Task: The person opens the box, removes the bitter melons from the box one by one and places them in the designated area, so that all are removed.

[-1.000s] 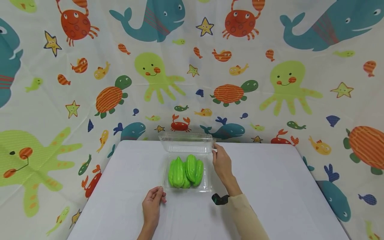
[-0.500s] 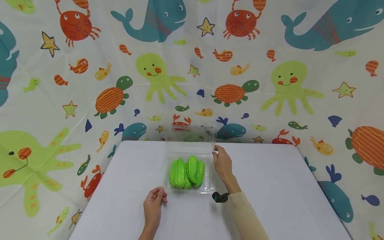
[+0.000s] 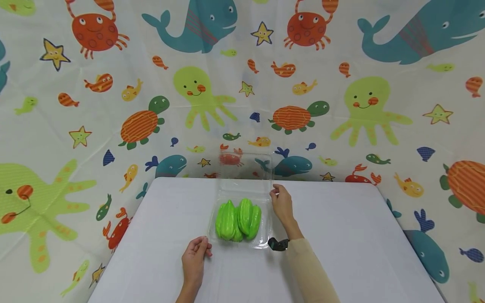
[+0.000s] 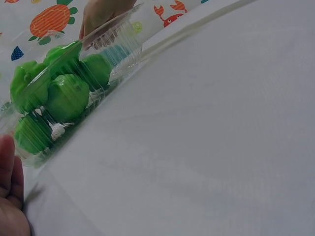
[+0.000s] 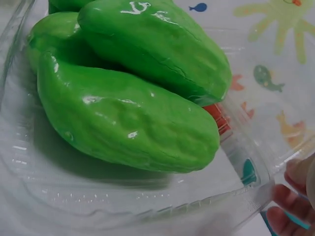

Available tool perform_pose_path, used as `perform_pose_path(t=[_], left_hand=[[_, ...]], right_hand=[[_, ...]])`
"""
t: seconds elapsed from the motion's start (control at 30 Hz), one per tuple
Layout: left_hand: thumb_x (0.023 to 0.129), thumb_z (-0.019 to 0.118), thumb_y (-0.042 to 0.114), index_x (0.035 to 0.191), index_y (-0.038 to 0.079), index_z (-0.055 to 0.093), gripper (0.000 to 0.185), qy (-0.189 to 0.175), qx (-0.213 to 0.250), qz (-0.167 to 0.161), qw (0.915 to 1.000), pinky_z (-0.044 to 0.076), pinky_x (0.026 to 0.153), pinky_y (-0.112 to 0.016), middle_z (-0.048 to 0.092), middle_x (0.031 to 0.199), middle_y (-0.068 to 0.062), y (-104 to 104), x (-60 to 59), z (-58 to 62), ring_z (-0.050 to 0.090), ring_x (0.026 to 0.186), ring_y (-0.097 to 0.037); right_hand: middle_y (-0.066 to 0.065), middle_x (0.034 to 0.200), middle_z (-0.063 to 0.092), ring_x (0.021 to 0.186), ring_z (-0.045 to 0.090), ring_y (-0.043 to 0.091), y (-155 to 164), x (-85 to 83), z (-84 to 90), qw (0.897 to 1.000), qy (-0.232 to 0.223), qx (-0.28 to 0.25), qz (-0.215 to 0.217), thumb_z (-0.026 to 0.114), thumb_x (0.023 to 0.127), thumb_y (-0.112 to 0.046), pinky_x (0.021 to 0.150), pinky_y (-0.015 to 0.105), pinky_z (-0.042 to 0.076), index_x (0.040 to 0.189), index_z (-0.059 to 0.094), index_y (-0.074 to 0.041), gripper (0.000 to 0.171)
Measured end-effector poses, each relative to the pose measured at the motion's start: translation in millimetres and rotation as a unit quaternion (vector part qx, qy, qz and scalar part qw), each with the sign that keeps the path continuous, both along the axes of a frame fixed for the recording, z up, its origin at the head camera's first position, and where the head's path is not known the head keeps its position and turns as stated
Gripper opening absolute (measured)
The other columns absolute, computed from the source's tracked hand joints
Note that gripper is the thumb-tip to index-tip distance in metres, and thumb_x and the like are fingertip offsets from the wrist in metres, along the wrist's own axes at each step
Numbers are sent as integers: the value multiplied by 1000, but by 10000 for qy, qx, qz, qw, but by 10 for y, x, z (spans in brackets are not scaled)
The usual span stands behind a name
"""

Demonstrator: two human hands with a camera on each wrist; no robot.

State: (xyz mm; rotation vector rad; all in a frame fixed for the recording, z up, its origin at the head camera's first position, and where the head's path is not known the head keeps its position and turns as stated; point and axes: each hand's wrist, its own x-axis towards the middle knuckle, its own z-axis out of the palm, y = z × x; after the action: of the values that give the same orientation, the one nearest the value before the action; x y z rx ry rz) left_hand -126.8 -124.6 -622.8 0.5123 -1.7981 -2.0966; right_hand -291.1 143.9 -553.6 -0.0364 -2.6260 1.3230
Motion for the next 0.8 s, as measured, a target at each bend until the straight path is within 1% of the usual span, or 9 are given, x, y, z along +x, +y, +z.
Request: perform_pose_path(t=[0.13,0.27,0.4,0.5,0.67,0.8], left_hand=[[94,71,17,105,-2,64,23,56,67,-1,10000,54,56,-22,69,75,0,-2,2,-3,62,56,-10],[94,71,16,104,-3,64,22,100,111,11,9999,54,55,-22,69,75,0,0,1,-14,61,55,-9],[94,70,15,104,-4,64,22,152,61,19,9999,54,54,-22,69,75,-1,6,4,-13,61,55,-9],[94,70,14,104,-5,64,22,168,43,11,9998,54,54,-22,69,75,-2,6,5,-12,61,55,-9],[95,70,14,106,-8,62,26,134,60,-37,9999,54,56,-22,68,77,-5,1,15,-9,61,56,-10],[94,70,14,107,-8,62,27,106,121,-71,9998,54,56,-22,68,77,-6,-6,19,-4,61,56,-10]], right_hand=[[19,111,66,91,68,28,-21,-23,-33,9985,-373,-369,-138,59,101,-13,80,35,60,131,57,0,32],[20,112,66,89,68,25,-27,-39,-61,9953,-663,-666,-247,58,102,-16,74,27,59,130,57,0,32],[22,111,66,86,68,22,-14,-51,-96,9928,-805,-842,-277,59,101,-17,68,21,56,130,57,2,35],[22,109,66,82,66,20,-6,-55,-124,9916,-860,-929,-267,59,101,-17,64,19,53,130,57,4,36],[20,109,66,80,63,16,-17,-55,-157,9886,-1048,-1030,-332,59,102,-20,65,18,52,130,58,3,36],[21,110,68,79,62,15,-30,-52,-176,9870,-1100,-1117,-367,58,102,-21,65,18,52,129,59,3,36]])
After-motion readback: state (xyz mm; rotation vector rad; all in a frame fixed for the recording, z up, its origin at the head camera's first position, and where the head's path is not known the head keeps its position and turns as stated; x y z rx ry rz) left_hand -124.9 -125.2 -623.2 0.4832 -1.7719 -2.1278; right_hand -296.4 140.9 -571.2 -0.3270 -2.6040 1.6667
